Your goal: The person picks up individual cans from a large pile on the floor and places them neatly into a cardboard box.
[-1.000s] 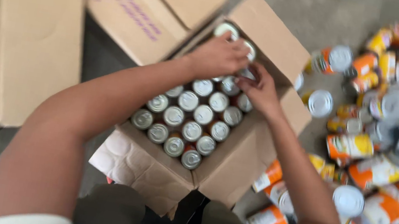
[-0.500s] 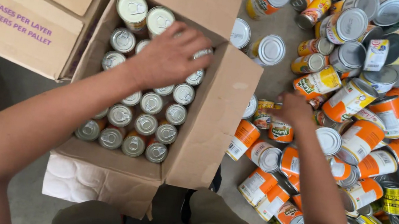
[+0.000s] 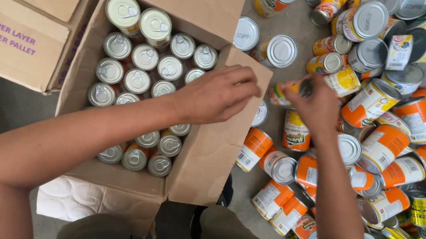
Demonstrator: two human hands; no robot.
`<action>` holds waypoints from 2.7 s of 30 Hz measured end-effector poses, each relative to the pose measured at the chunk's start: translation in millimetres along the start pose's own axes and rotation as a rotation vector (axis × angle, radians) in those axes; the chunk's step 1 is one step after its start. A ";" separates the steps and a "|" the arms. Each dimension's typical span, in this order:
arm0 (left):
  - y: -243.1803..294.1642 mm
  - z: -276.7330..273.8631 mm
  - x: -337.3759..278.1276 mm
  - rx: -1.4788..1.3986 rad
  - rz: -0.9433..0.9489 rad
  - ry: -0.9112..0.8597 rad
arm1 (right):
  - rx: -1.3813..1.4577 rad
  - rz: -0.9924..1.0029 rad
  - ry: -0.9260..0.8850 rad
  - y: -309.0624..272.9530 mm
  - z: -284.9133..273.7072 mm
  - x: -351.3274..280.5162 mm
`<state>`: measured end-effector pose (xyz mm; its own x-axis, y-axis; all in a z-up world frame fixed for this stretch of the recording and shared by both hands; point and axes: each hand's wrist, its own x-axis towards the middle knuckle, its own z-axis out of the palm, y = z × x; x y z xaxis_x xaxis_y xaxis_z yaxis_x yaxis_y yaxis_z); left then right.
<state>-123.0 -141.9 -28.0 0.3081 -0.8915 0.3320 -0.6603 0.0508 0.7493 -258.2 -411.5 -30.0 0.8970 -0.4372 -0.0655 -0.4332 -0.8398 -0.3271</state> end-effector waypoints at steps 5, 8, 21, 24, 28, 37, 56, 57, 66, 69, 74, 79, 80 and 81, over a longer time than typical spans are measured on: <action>37.4 -18.6 15.7 -0.171 0.046 0.202 | 0.475 -0.012 -0.182 -103.4 -87.0 -7.5; 47.4 -41.2 5.1 -0.303 -0.263 0.054 | 0.790 0.046 -0.379 -74.8 -80.4 2.3; -14.9 -91.6 -51.8 0.177 -0.345 0.218 | -0.676 0.325 -0.604 234.1 110.6 6.2; -50.6 -68.2 -46.8 0.376 -0.252 0.180 | -0.697 0.345 -0.568 223.6 108.2 1.2; -60.8 -61.6 -41.5 0.613 -0.290 0.139 | -0.678 0.378 -0.513 208.8 98.5 1.0; -71.5 -66.6 -50.6 0.920 -0.130 0.162 | -0.642 0.182 -0.560 182.3 81.7 4.8; -57.6 -81.4 -65.1 0.837 0.005 0.247 | -0.522 0.288 -0.351 135.9 26.8 -4.4; -56.3 -80.7 -65.6 0.833 0.017 0.230 | -0.474 0.247 -0.387 146.5 19.9 -4.1; -24.6 -71.0 -56.6 0.823 0.123 0.157 | -0.804 0.201 -0.297 144.7 93.7 -18.8; -25.0 -65.1 -61.7 0.812 0.144 0.123 | -0.717 0.260 -0.296 132.2 82.9 -17.1; -26.6 -78.2 -65.8 0.812 0.104 0.166 | -0.398 0.180 -0.150 84.6 11.5 -32.3; -33.5 -90.5 -56.1 0.666 0.015 0.295 | 0.164 0.071 -0.003 -32.5 -64.5 -24.9; -33.2 -91.8 -52.9 0.638 0.000 0.307 | 0.315 -0.003 -0.050 -60.1 -71.3 -21.4; -33.0 -93.2 -49.2 0.610 -0.014 0.320 | 0.464 -0.078 -0.097 -87.7 -78.5 -17.8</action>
<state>-52.5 -57.8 -15.7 0.4447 -0.7085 0.5480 -0.8933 -0.3059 0.3294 -243.2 -355.4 73.9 0.9391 -0.3276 -0.1043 -0.2986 -0.6270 -0.7195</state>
